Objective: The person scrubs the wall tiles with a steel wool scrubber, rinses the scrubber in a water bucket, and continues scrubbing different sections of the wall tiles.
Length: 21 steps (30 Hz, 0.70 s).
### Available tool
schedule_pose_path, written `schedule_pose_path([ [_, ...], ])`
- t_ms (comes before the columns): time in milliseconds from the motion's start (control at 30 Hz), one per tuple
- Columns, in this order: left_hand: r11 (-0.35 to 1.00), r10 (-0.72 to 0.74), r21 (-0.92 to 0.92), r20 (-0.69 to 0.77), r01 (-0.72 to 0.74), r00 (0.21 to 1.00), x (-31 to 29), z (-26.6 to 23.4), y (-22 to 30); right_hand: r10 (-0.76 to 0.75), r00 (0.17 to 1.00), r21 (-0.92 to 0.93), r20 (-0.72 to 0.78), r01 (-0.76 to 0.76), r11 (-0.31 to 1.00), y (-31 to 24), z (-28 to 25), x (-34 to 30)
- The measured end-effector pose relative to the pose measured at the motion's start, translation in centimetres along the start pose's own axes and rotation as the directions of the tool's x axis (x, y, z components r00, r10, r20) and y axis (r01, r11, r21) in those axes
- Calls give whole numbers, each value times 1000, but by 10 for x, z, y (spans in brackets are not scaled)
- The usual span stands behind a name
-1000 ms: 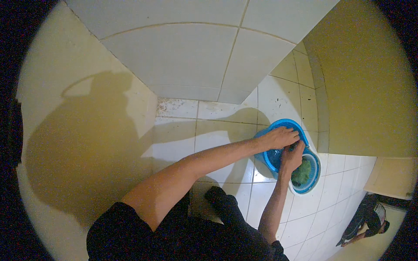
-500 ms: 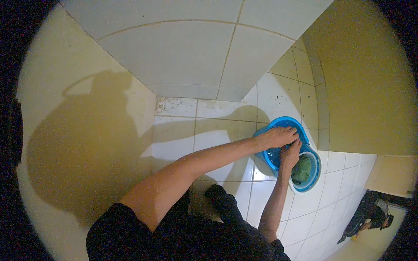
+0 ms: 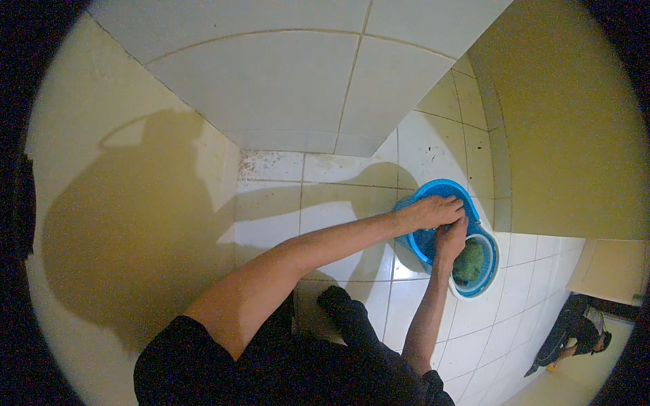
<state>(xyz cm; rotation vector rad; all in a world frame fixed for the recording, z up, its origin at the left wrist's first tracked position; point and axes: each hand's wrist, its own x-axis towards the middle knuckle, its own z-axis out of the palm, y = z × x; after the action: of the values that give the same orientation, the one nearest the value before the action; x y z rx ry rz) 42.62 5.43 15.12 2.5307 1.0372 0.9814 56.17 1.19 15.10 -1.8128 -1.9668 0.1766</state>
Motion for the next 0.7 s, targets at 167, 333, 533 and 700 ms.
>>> schedule_pose_path([
  [167,994,-85,70,45,82,995,-6,17,-7,51,996,-76,75,-45,996,-10,0,2],
  [333,996,-19,89,-73,25,997,-3,18,-1,67,998,-53,16,-66,996,-9,-7,-1],
  [533,976,-20,216,-73,36,997,-4,22,-7,-5,1000,-41,9,5,999,-9,1,0],
  [700,986,-131,130,233,103,964,-2,14,-3,38,991,-19,131,-36,999,4,6,-2],
])
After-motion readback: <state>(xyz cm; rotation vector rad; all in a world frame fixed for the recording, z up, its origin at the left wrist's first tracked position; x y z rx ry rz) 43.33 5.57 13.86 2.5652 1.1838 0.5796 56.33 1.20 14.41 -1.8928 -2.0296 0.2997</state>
